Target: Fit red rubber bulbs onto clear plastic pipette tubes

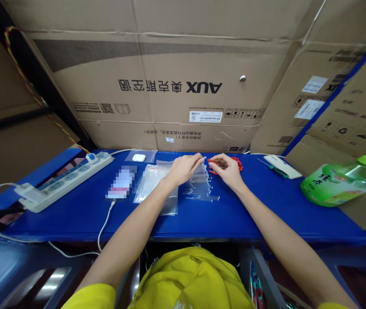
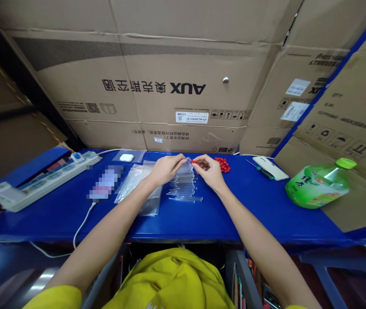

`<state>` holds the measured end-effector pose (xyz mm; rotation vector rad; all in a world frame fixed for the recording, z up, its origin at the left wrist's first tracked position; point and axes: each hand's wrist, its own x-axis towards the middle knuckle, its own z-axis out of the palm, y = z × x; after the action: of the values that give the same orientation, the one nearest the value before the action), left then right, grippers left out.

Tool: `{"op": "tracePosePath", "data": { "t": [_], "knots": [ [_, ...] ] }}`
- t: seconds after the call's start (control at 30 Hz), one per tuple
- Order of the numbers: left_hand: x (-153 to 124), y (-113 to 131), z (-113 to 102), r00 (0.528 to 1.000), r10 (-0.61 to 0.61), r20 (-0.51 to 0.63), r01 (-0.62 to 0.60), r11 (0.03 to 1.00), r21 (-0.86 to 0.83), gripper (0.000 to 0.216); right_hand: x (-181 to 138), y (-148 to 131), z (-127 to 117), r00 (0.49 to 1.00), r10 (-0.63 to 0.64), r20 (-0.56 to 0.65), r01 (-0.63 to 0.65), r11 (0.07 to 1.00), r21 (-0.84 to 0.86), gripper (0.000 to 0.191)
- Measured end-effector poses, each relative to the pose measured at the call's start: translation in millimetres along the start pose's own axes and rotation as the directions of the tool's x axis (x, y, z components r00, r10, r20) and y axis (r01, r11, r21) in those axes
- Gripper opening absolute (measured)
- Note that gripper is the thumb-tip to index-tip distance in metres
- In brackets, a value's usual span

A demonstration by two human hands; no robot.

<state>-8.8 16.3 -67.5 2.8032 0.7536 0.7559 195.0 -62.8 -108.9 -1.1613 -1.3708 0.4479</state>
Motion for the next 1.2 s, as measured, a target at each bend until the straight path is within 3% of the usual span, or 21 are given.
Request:
{"op": "tracePosePath", "data": {
  "t": [0.23, 0.53, 1.2],
  "knots": [
    [-0.9, 1.7, 4.4, 0.994, 0.093, -0.058, -0.098, 0.991, -0.093, 0.041, -3.2, -1.6, 4.4, 0.999, 0.021, -0.032, -0.018, 0.996, 0.093, 0.032],
    [3.0, 4.3, 4.7, 0.987, 0.070, -0.142, -0.106, 0.959, -0.261, 0.043, -2.5, -7.5, 5.9, 0.997, 0.023, -0.070, -0.014, 0.992, 0.128, 0.036],
    [1.3, 2.7, -1.4, 0.991, 0.116, -0.062, -0.129, 0.953, -0.275, 0.052, -6.6, -13.9, 12.1, 0.998, -0.009, -0.058, 0.016, 0.992, 0.122, 0.032]
  ]
}}
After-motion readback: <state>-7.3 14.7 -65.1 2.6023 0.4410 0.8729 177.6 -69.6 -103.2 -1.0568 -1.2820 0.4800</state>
